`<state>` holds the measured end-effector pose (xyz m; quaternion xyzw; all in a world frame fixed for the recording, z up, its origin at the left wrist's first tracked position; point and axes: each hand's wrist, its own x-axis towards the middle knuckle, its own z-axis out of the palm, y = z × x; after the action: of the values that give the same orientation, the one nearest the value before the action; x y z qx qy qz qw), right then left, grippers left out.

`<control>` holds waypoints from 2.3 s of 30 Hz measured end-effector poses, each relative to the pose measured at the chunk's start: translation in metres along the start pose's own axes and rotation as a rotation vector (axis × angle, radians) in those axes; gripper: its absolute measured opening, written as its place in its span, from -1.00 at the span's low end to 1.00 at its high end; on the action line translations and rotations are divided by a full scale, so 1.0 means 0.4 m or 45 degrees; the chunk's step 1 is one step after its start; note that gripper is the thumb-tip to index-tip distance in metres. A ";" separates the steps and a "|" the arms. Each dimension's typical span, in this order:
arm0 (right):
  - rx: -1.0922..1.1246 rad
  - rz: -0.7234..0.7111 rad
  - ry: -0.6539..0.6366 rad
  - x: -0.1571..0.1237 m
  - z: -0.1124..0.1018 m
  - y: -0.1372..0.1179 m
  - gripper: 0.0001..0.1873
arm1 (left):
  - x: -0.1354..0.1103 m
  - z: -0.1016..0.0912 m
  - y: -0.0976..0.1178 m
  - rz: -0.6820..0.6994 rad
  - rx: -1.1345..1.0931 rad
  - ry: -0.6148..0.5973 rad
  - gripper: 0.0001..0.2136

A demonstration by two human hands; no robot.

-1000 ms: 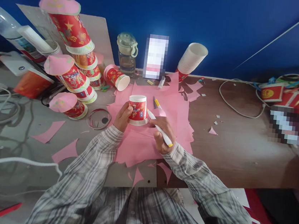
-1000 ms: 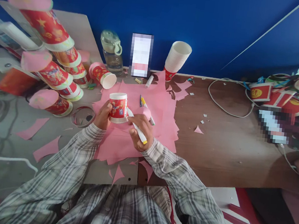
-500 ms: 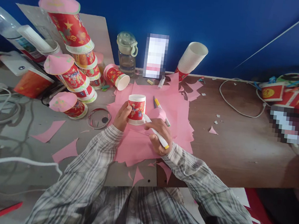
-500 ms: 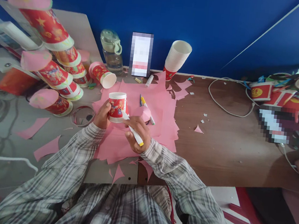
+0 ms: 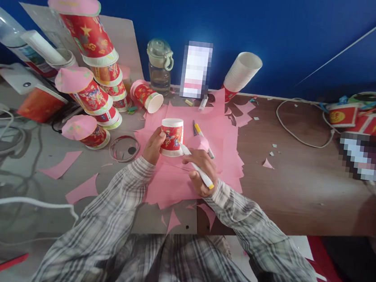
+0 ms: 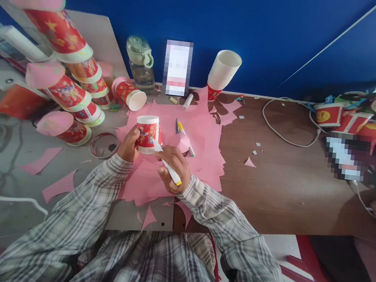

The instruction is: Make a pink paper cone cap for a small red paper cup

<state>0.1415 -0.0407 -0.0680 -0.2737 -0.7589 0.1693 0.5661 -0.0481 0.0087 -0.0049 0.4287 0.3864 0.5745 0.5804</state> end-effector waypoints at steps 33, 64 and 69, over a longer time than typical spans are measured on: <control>0.035 0.074 0.059 0.018 0.004 0.027 -0.52 | 0.006 -0.011 -0.011 0.006 0.040 -0.031 -0.65; 0.118 0.015 0.145 0.046 0.010 -0.009 -0.65 | 0.007 -0.011 -0.006 -0.061 -0.065 -0.006 -0.61; 0.093 0.001 0.154 0.045 0.018 0.003 -0.62 | 0.005 -0.012 -0.008 -0.078 -0.108 -0.037 -0.62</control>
<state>0.1312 -0.0285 -0.0569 -0.2627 -0.7165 0.1803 0.6206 -0.0515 0.0111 -0.0094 0.4001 0.3662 0.5660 0.6208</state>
